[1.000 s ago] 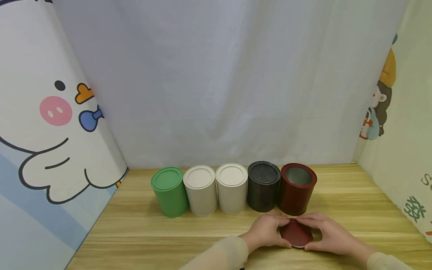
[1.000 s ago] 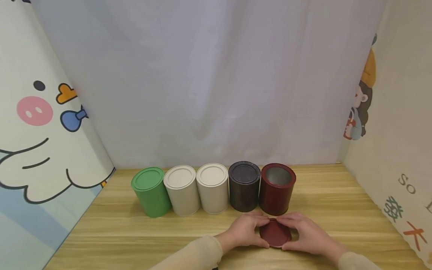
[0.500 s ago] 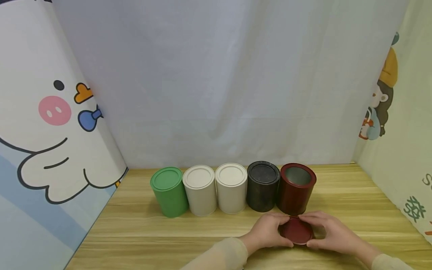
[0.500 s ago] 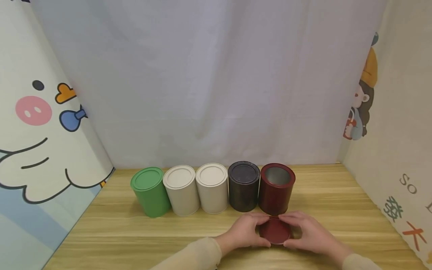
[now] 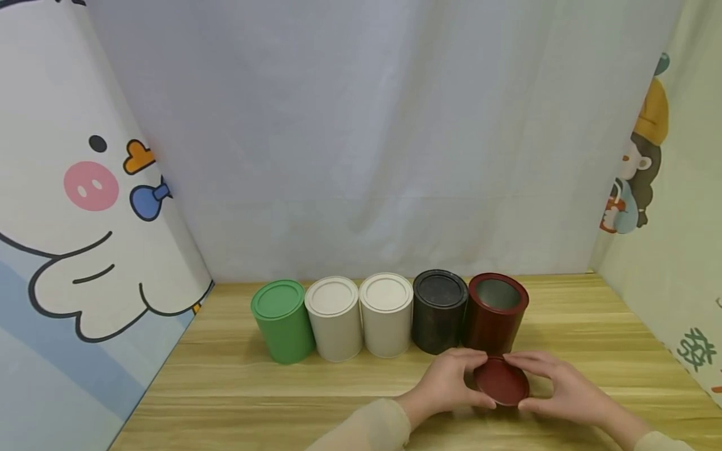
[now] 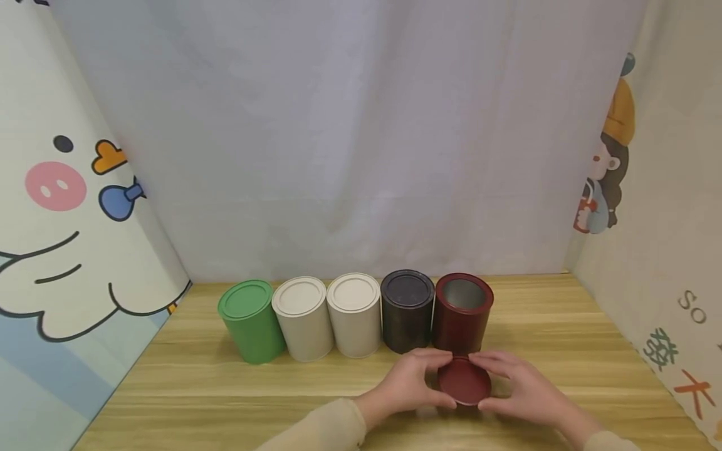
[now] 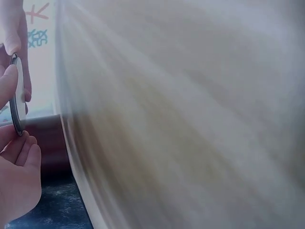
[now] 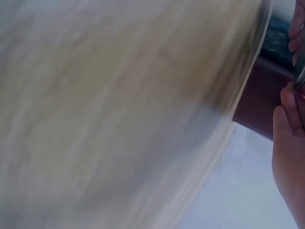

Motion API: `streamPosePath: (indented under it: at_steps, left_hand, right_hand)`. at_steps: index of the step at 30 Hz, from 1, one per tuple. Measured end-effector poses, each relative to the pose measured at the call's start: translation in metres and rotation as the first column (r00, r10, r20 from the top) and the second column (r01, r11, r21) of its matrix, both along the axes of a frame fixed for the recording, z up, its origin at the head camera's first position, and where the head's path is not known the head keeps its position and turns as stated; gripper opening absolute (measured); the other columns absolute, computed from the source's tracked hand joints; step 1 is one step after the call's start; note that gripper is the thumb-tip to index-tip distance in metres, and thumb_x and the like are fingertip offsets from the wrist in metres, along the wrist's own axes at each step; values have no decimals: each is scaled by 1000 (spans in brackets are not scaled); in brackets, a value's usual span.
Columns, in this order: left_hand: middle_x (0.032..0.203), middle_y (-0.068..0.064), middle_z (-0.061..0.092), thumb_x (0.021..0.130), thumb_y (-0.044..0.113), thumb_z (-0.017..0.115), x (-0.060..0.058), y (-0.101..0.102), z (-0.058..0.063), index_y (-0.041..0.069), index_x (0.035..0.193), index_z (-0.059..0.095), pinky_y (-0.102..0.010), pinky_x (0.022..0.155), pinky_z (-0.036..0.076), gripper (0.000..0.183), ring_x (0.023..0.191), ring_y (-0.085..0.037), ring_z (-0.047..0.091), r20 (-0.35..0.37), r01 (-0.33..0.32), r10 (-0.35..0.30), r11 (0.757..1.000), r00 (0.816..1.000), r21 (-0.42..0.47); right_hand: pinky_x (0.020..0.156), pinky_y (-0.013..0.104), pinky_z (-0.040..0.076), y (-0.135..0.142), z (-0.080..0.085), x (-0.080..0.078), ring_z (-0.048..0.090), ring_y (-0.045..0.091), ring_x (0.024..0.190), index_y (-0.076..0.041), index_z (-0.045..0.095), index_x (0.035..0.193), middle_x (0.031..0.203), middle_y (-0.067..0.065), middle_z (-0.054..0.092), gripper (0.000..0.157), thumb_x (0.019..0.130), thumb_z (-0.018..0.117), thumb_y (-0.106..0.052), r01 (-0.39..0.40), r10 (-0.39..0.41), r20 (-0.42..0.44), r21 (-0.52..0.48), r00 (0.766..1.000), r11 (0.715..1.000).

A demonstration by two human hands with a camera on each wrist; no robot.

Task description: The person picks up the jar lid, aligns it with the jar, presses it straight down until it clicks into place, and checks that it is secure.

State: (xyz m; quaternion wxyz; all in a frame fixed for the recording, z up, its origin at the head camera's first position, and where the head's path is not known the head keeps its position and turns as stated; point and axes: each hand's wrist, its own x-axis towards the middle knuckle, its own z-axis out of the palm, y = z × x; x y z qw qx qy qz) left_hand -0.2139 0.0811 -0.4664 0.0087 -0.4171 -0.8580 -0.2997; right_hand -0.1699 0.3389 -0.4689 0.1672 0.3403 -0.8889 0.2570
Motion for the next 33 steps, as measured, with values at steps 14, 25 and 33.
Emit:
streamPosePath:
  at_steps: [14,25,33]
  left_hand:
    - [136,5,59,77,40,86,2,-2,4,10,137,61,-18,101,41,71,125,-7,52,26,-30,28,997,999,74]
    - [136,6,59,76,36,87,1,-2,8,11,136,62,-19,102,41,70,126,-7,51,43,-50,44,985,998,163]
    - [136,4,60,73,33,89,2,-4,18,10,136,62,-17,101,41,71,125,-7,52,13,-49,48,974,999,223]
  right_hand:
    - [90,11,43,-6,13,-2,54,4,113,-10,64,132,125,0,61,73,66,92,-27,-26,26,-16,-15,1000,1000]
    - [91,8,38,-8,21,-1,51,1,115,-11,65,131,125,0,60,75,63,94,-23,-3,0,-46,-52,999,999]
    - [92,8,37,-11,32,-1,47,-1,118,-10,64,133,128,-1,59,76,64,94,-19,13,-16,-42,-62,999,998]
